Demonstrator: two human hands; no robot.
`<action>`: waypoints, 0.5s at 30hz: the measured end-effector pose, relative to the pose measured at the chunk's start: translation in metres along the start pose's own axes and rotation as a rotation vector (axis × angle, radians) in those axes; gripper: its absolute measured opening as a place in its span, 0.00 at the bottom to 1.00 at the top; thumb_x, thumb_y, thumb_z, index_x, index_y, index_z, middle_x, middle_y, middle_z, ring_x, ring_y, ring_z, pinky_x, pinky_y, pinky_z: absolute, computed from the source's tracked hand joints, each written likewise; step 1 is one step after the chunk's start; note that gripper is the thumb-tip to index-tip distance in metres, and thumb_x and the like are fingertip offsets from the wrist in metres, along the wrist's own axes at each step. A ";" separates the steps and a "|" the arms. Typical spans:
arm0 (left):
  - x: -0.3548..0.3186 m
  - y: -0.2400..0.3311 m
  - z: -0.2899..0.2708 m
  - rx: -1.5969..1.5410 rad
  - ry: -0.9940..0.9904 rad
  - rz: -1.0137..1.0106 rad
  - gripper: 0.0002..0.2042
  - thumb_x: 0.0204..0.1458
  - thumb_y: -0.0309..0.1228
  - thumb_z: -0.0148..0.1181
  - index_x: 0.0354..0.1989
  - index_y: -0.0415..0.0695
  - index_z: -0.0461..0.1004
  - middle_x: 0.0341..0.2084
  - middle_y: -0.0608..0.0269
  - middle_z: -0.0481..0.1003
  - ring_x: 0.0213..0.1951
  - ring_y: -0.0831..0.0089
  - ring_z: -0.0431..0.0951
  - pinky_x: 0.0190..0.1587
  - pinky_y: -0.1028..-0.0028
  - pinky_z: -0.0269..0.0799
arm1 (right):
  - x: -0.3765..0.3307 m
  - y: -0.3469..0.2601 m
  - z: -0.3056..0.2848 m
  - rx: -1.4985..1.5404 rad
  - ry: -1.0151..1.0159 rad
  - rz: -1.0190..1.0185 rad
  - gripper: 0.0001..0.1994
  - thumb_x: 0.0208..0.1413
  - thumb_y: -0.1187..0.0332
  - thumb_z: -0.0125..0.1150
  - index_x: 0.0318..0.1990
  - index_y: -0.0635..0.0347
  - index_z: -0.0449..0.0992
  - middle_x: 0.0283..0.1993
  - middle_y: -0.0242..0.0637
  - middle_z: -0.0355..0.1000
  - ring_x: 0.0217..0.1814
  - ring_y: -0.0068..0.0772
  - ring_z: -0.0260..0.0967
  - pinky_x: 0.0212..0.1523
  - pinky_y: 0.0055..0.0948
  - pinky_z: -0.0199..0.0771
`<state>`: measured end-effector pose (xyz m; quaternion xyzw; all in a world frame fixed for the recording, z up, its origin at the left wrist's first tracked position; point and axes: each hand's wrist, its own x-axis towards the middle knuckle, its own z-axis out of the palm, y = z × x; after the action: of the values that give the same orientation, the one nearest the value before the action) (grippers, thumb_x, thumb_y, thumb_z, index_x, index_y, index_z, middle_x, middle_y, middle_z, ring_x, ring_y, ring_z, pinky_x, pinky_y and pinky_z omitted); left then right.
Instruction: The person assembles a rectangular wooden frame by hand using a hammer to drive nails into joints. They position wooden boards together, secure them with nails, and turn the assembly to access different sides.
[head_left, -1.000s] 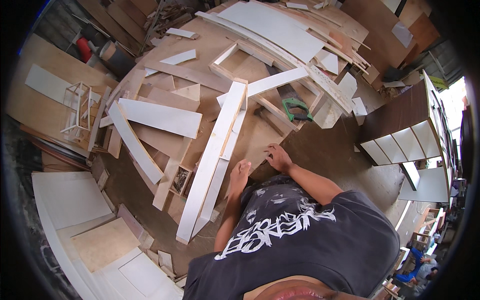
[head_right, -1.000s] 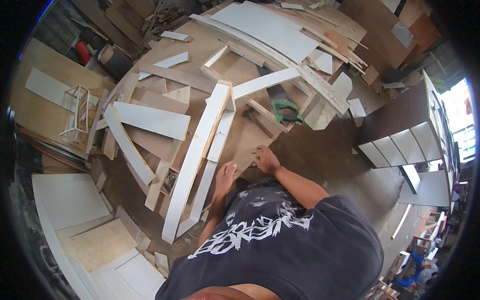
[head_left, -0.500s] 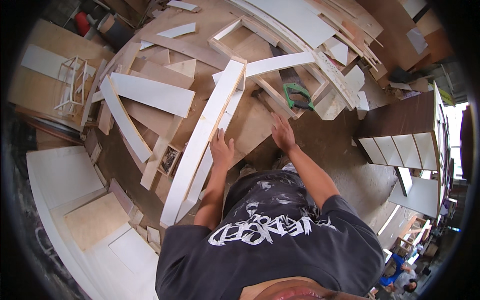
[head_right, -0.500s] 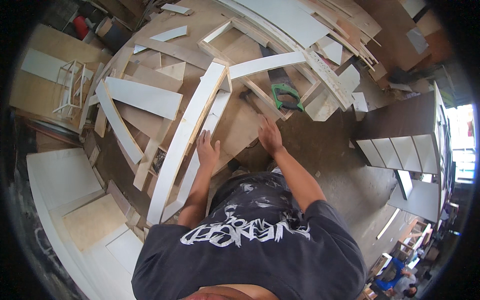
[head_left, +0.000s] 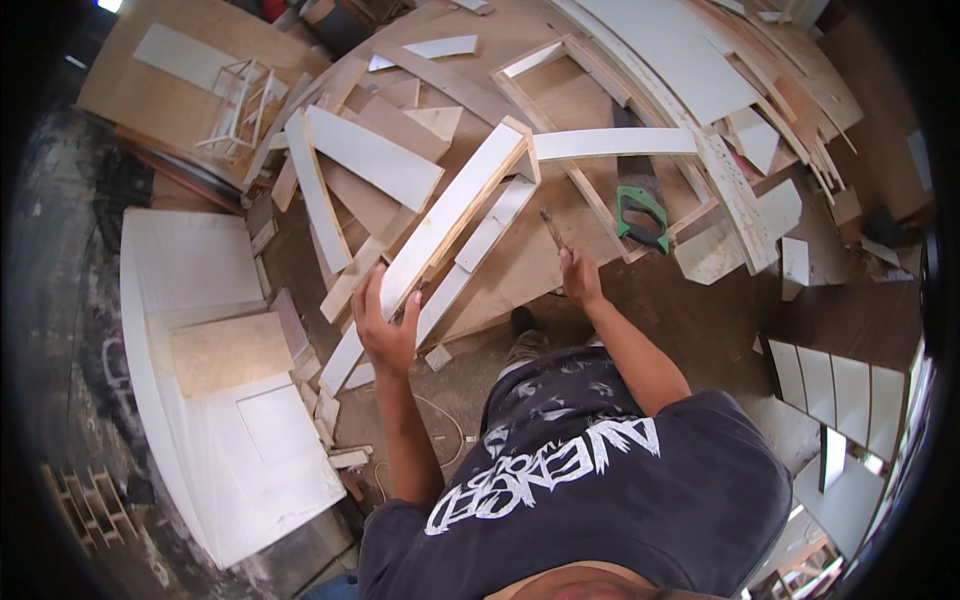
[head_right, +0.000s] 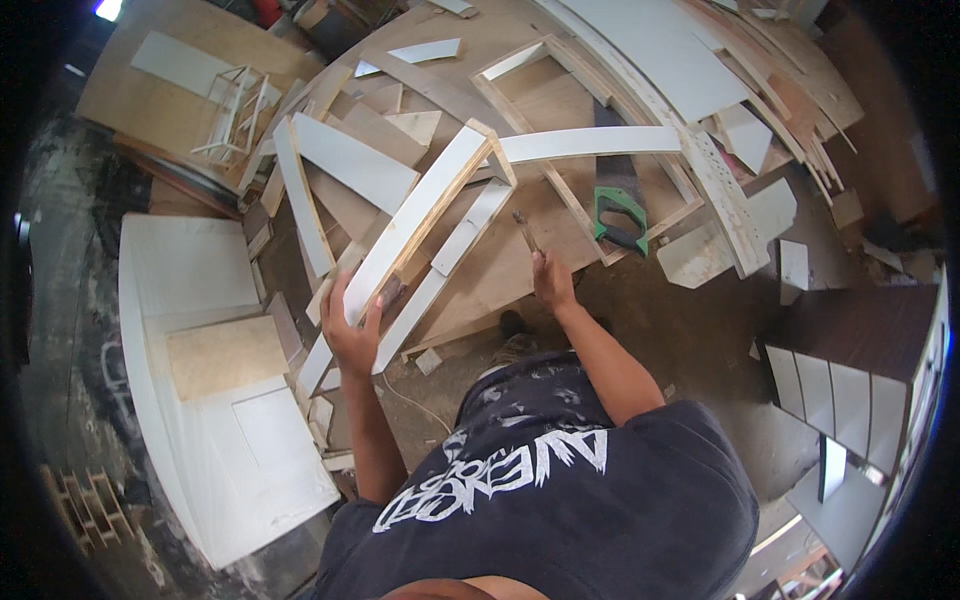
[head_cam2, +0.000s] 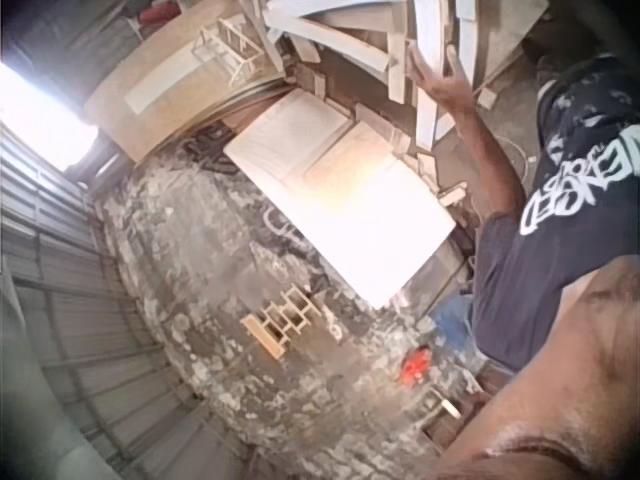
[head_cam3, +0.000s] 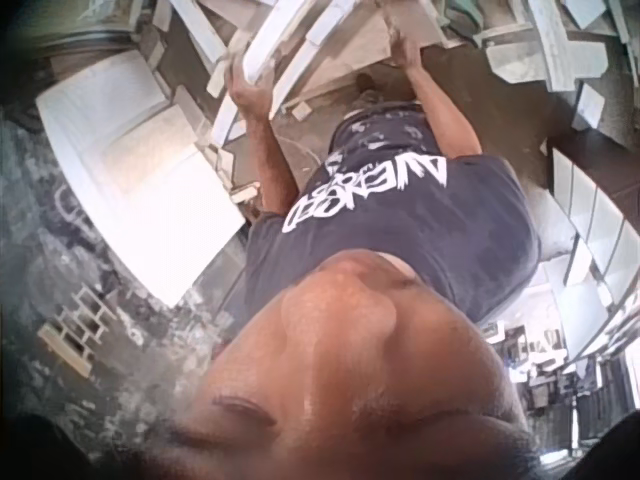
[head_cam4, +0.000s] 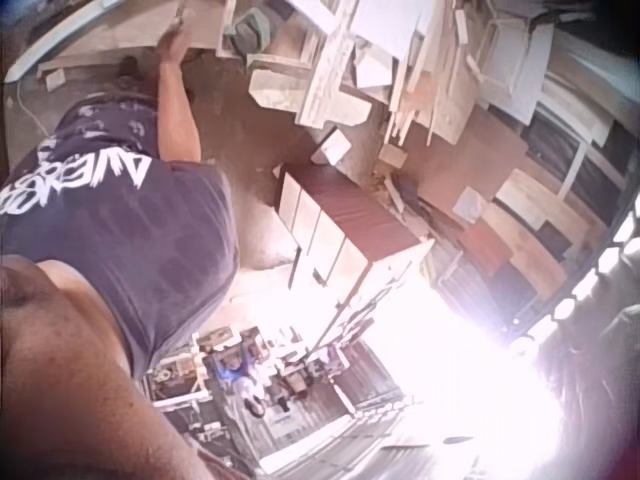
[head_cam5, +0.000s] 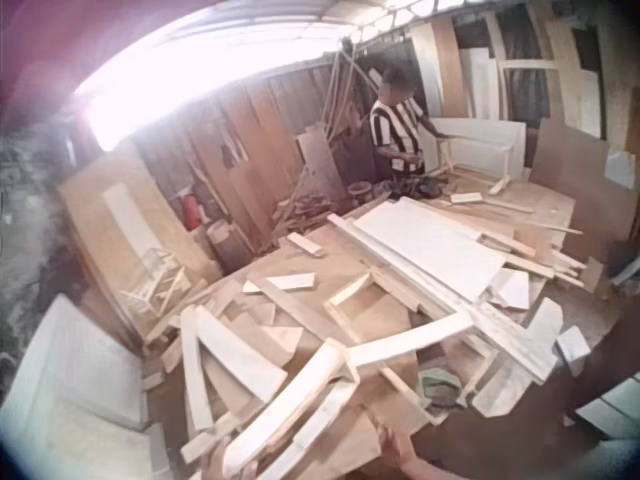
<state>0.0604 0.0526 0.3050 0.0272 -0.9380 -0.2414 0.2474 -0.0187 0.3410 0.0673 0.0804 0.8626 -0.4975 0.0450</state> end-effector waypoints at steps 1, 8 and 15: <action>0.006 -0.004 0.001 0.078 -0.032 -0.005 0.30 0.50 0.34 0.72 0.63 0.40 0.70 0.56 0.45 0.73 0.59 0.48 0.72 0.62 0.55 0.67 | -0.003 -0.011 -0.007 0.005 -0.018 -0.007 0.16 0.69 0.59 0.49 0.43 0.66 0.72 0.36 0.56 0.76 0.46 0.63 0.75 0.45 0.52 0.73; 0.036 -0.031 0.032 0.320 -0.304 -0.246 0.35 0.60 0.61 0.51 0.62 0.42 0.71 0.50 0.42 0.77 0.53 0.44 0.76 0.56 0.50 0.69 | 0.014 -0.043 -0.004 -0.103 -0.182 -0.202 0.19 0.70 0.56 0.46 0.39 0.65 0.71 0.31 0.62 0.75 0.40 0.70 0.73 0.41 0.59 0.69; 0.043 -0.028 0.036 0.424 -0.332 -0.290 0.32 0.61 0.62 0.47 0.50 0.42 0.75 0.41 0.43 0.79 0.46 0.41 0.78 0.48 0.48 0.71 | 0.041 -0.046 0.013 -0.196 0.041 -0.712 0.14 0.68 0.61 0.54 0.36 0.64 0.66 0.20 0.55 0.68 0.23 0.64 0.69 0.25 0.55 0.69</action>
<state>0.0038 0.0365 0.2836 0.1721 -0.9814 -0.0741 0.0424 -0.0671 0.3113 0.0937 -0.2197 0.8807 -0.3954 -0.1408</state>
